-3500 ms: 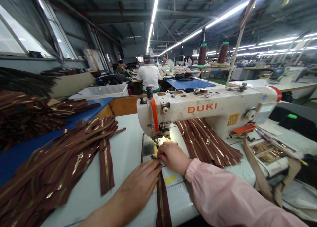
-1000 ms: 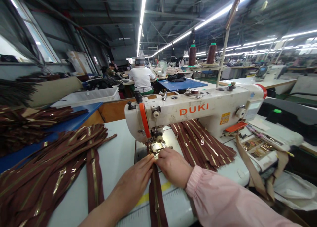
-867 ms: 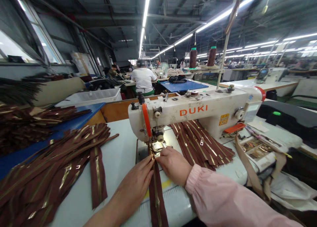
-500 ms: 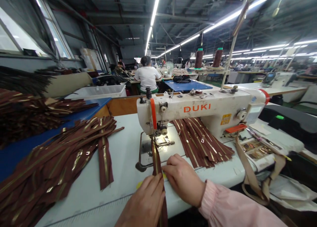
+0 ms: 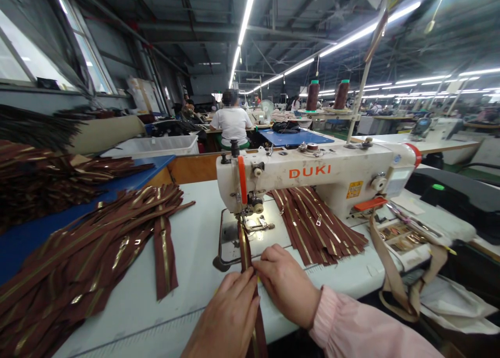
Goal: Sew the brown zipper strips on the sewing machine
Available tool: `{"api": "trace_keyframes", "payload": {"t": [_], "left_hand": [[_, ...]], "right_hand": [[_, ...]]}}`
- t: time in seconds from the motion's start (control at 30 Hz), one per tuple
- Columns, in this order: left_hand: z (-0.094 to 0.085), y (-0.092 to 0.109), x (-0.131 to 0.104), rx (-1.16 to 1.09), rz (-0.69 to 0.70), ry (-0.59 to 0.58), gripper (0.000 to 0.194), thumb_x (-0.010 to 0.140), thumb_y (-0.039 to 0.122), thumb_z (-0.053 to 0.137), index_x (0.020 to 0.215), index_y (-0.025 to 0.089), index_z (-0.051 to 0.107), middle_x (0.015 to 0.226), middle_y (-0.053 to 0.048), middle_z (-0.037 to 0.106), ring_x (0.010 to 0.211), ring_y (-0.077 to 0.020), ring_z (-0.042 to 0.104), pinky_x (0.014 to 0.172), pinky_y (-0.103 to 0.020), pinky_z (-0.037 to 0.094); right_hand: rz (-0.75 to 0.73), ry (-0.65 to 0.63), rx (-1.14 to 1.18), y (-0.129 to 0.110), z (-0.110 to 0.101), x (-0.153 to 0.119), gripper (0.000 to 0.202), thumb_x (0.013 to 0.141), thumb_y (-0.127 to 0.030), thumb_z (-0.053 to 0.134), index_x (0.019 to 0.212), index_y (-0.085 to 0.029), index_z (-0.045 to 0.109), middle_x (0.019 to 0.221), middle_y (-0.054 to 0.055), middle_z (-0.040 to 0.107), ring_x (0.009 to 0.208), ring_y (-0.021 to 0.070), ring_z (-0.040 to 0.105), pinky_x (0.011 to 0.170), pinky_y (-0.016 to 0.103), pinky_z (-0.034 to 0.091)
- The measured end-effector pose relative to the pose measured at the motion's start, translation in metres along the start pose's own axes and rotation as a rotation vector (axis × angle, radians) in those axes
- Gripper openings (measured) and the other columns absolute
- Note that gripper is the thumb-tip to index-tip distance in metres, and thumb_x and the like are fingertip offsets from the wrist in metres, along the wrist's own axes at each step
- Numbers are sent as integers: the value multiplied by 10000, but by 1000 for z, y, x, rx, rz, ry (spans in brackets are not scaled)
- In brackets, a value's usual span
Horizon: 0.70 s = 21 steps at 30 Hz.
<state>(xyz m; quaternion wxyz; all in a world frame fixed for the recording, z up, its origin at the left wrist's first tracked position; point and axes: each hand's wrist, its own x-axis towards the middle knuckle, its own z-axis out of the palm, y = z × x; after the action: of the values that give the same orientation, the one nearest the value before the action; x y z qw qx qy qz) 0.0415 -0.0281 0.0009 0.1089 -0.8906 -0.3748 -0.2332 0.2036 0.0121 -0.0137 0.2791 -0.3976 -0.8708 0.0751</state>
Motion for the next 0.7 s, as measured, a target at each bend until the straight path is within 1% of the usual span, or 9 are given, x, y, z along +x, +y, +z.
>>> {"api": "trace_keyframes", "payload": {"t": [0.2,0.37,0.43,0.57,0.63,0.7], "left_hand": [[-4,0,2,-75,-2,22,323,886,83,377,1096,138,617,993,-87,691,896,-220,636,782,-363,560],[-6,-4,2,-73,64,14,306,899,89,362,991,161,645,929,-63,700,879,-210,638,794,-340,555],[-6,-9,-1,-61,107,11,304,899,87,369,1007,160,644,952,-62,707,913,-208,641,835,-338,546],[-4,-25,-8,-86,161,-1,320,894,98,407,1146,155,596,1078,-66,695,1009,-190,632,912,-301,521],[-4,-34,-7,-101,139,-11,305,902,107,403,1126,157,605,1094,-74,685,1026,-188,625,922,-295,516],[-3,-41,-2,-103,105,-30,289,906,103,390,1065,155,625,1079,-85,677,1026,-200,618,920,-324,520]], "right_hand": [[-17,-44,-61,-1,1,1,149,932,-162,477,834,-168,588,827,28,542,827,173,468,729,284,391],[-70,-65,-168,-2,0,2,66,911,-166,520,876,-165,577,835,24,533,822,185,446,715,315,377],[-93,-63,-201,-3,-1,1,30,894,-160,545,884,-160,573,837,26,530,821,189,438,705,322,369],[-127,-74,-223,-4,-3,1,19,885,-146,557,890,-150,574,845,32,534,827,190,428,711,327,363],[-140,-69,-230,-4,-4,2,34,887,-146,551,909,-147,577,849,32,536,829,191,426,716,328,364],[-156,-63,-244,-4,-5,2,44,887,-146,551,920,-142,579,854,34,537,830,192,425,717,329,366]]}}
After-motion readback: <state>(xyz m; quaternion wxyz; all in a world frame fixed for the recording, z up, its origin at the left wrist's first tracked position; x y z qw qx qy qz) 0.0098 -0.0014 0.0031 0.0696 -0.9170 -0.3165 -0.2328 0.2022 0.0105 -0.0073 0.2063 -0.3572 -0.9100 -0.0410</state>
